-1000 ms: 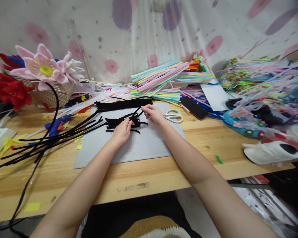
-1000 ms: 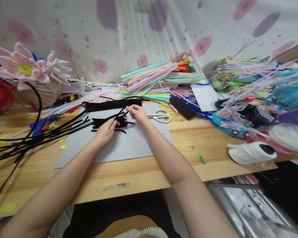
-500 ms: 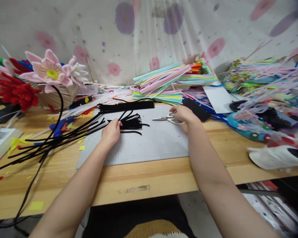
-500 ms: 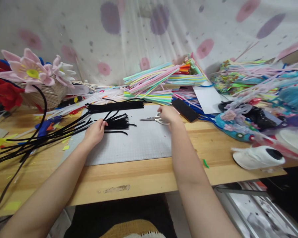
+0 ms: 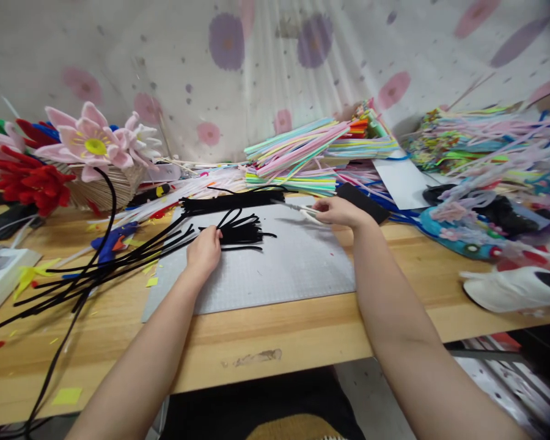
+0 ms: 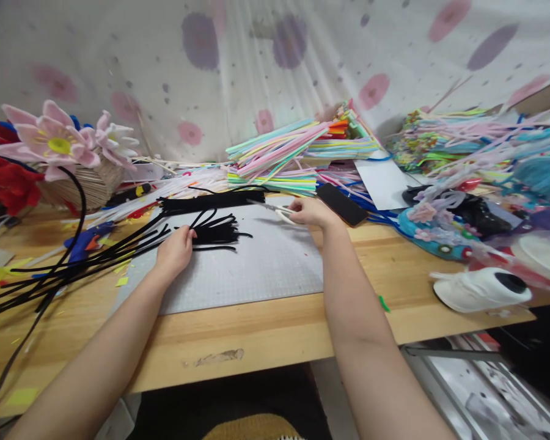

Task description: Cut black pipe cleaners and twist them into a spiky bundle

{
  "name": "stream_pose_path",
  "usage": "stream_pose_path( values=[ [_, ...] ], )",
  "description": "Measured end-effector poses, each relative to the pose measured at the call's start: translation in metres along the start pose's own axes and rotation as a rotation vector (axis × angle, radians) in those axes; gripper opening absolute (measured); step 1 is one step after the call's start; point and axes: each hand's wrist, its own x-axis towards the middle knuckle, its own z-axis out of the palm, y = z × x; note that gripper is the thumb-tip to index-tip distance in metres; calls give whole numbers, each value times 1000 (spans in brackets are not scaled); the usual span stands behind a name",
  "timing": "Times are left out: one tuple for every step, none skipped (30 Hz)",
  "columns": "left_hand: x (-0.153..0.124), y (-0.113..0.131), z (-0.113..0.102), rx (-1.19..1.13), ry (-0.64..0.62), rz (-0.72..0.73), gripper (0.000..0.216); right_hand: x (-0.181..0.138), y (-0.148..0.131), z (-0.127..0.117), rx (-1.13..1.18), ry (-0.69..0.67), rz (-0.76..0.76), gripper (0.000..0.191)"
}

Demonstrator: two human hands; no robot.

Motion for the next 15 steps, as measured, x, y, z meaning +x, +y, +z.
stream_pose_path(
  values=[
    [0,0,0,0,6,-3,29,0,-7,1,161,5,-52,13],
    [1,0,0,0,13,-2,28,0,-15,5,342,5,-87,15],
    [1,0,0,0,21,-3,28,1,-23,10,533,-4,-101,16],
    [0,1,0,0,30,-2,28,3,-32,17,702,-11,-98,19],
    [0,1,0,-1,40,-1,28,5,-41,25,846,-35,-96,24],
    [0,1,0,-3,49,-1,28,6,-50,34,972,-77,-105,32],
    [0,2,0,-5,58,-4,28,7,-58,44,1073,-156,-110,41],
    [0,2,-1,-6,63,-11,28,7,-65,53,1159,-259,-114,50],
    [0,1,-1,-6,68,-25,28,7,-71,63,1210,-396,-95,58],
    [1,1,-1,-4,69,-45,29,6,-76,72,1229,-553,-68,66],
    [1,0,-1,0,71,-73,29,6,-79,79,1241,-707,-50,72],
    [2,0,-1,6,70,-102,30,6,-81,86,1253,-843,-42,78],
    [3,-1,0,14,69,-127,30,6,-82,92,1266,-952,-43,82],
    [4,-1,0,23,66,-146,30,7,-82,97,1284,-1033,-48,85],
    [4,0,0,32,62,-155,30,8,-82,100,1303,-1088,-56,88]
  ],
)
